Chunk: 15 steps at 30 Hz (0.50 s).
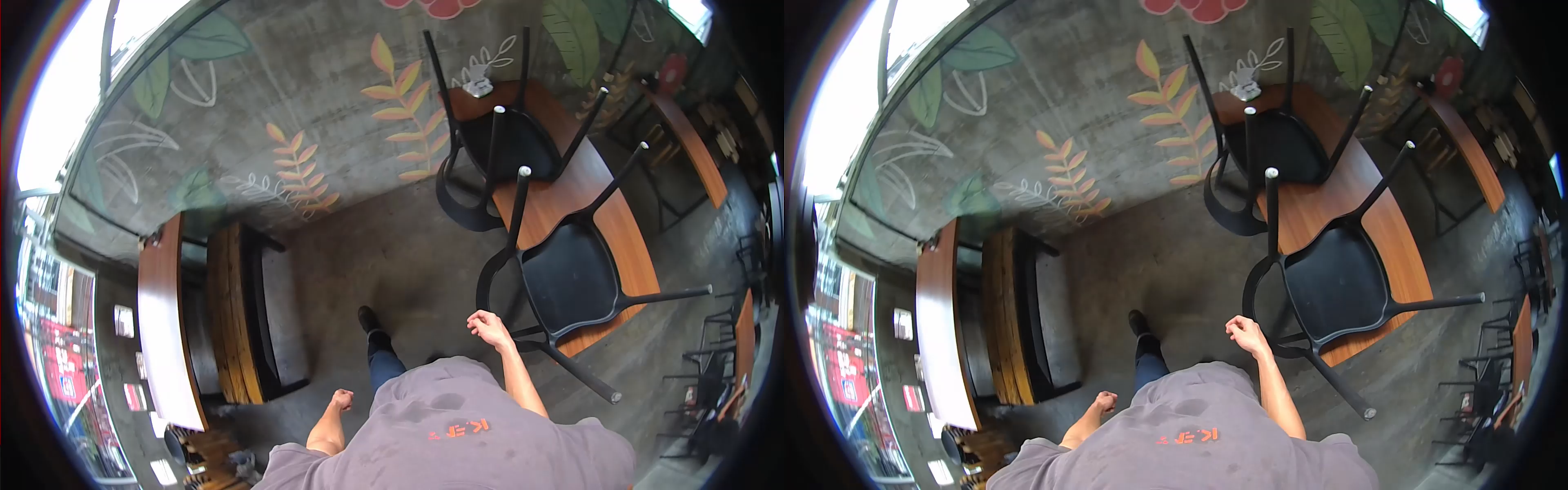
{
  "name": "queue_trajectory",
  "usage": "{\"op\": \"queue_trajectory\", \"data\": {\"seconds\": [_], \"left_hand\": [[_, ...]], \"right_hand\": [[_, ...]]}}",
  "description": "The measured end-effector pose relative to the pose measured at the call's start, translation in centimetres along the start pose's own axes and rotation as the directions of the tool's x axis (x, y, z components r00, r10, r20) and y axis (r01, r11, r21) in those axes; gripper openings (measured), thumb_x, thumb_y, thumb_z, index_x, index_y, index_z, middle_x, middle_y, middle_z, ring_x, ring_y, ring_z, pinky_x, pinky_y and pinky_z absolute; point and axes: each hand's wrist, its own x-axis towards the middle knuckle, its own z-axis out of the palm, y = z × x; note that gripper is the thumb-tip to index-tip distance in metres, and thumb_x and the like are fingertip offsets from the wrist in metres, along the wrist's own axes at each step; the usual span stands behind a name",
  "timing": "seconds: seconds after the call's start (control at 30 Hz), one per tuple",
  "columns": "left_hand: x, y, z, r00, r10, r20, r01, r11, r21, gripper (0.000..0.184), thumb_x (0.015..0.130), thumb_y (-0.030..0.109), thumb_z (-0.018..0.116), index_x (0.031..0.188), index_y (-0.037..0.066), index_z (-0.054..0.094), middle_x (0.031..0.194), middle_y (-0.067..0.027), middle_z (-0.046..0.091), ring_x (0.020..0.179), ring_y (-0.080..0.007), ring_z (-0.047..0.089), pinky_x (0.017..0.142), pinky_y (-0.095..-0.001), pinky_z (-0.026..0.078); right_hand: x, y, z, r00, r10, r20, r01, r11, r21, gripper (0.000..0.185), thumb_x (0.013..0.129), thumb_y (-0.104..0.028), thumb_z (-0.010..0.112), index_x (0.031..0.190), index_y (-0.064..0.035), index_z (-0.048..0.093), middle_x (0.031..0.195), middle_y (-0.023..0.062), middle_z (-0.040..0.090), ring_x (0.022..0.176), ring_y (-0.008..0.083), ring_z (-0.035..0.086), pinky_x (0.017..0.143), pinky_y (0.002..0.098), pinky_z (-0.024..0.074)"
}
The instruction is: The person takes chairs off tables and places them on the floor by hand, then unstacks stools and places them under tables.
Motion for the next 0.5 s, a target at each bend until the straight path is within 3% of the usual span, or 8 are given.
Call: {"op": "queue_trajectory", "data": {"seconds": [0.13,0.23,0.3,0.37,0.43,0.5], "left_hand": [[5.7,16.6,-5.1,0.977,0.212,-0.029,-0.208,0.973,0.103,0.017,0.083,0.001,0.044,0.098,0.002,0.053,0.067,-0.0032,0.051,0.05,-0.0111,0.047,0.038,-0.0256,0.039],[10.1,28.3,-8.0,0.908,0.414,0.061,-0.418,0.903,0.093,0.013,0.088,0.008,0.044,0.1,0.003,0.049,0.071,-0.0029,0.05,0.053,-0.0112,0.051,0.041,-0.0237,0.04],[11.1,35.5,-9.4,0.88,0.463,0.102,-0.473,0.872,0.124,0.012,0.088,0.008,0.044,0.099,0.004,0.049,0.072,-0.0029,0.051,0.053,-0.011,0.051,0.042,-0.0238,0.04],[12.9,41.6,-10.3,0.853,0.503,0.138,-0.519,0.845,0.133,0.011,0.089,0.009,0.045,0.099,0.005,0.049,0.073,-0.0029,0.051,0.053,-0.0108,0.051,0.042,-0.0239,0.04],[15.5,47.2,-11.2,0.83,0.52,0.203,-0.552,0.818,0.162,0.011,0.09,0.011,0.044,0.099,0.008,0.049,0.074,-0.0023,0.051,0.054,-0.0102,0.051,0.043,-0.0238,0.04],[16.8,52.5,-10.7,0.811,0.529,0.249,-0.575,0.798,0.179,0.01,0.09,0.011,0.045,0.098,0.008,0.049,0.073,-0.0016,0.051,0.054,-0.0095,0.049,0.043,-0.0237,0.041]], "right_hand": [[5.2,-1.7,1.2,0.994,-0.004,-0.108,0.002,1.0,-0.016,0.019,0.084,-0.012,0.05,0.093,0.0005,0.06,0.081,0.0075,0.064,0.072,0.0128,0.061,0.064,0.026,0.0492],[8.6,-6.3,2.7,0.968,-0.023,-0.251,0.032,0.999,0.032,0.023,0.08,-0.017,0.055,0.095,-0.0002,0.06,0.077,0.0072,0.065,0.069,0.0143,0.062,0.063,0.0277,0.0492],[10.5,-9.4,3.3,0.935,-0.07,-0.347,0.059,0.997,-0.042,0.027,0.079,-0.019,0.057,0.098,0.0009,0.059,0.08,0.0096,0.066,0.071,0.0167,0.063,0.064,0.0301,0.0495],[12.0,-12.8,3.9,0.906,-0.044,-0.42,0.064,0.997,0.034,0.03,0.079,-0.019,0.059,0.101,0.0015,0.057,0.082,0.0102,0.065,0.072,0.0172,0.063,0.067,0.0305,0.0494],[12.9,-15.9,4.4,0.893,-0.037,-0.449,0.076,0.995,0.069,0.027,0.083,-0.013,0.051,0.107,0.0,0.053,0.087,0.0095,0.065,0.072,0.0154,0.062,0.068,0.0291,0.0497],[14.3,-17.0,4.9,0.868,-0.004,-0.497,0.066,0.992,0.106,0.027,0.084,-0.013,0.051,0.107,-0.0008,0.052,0.087,0.0086,0.064,0.072,0.0147,0.062,0.067,0.0289,0.0491]]}}
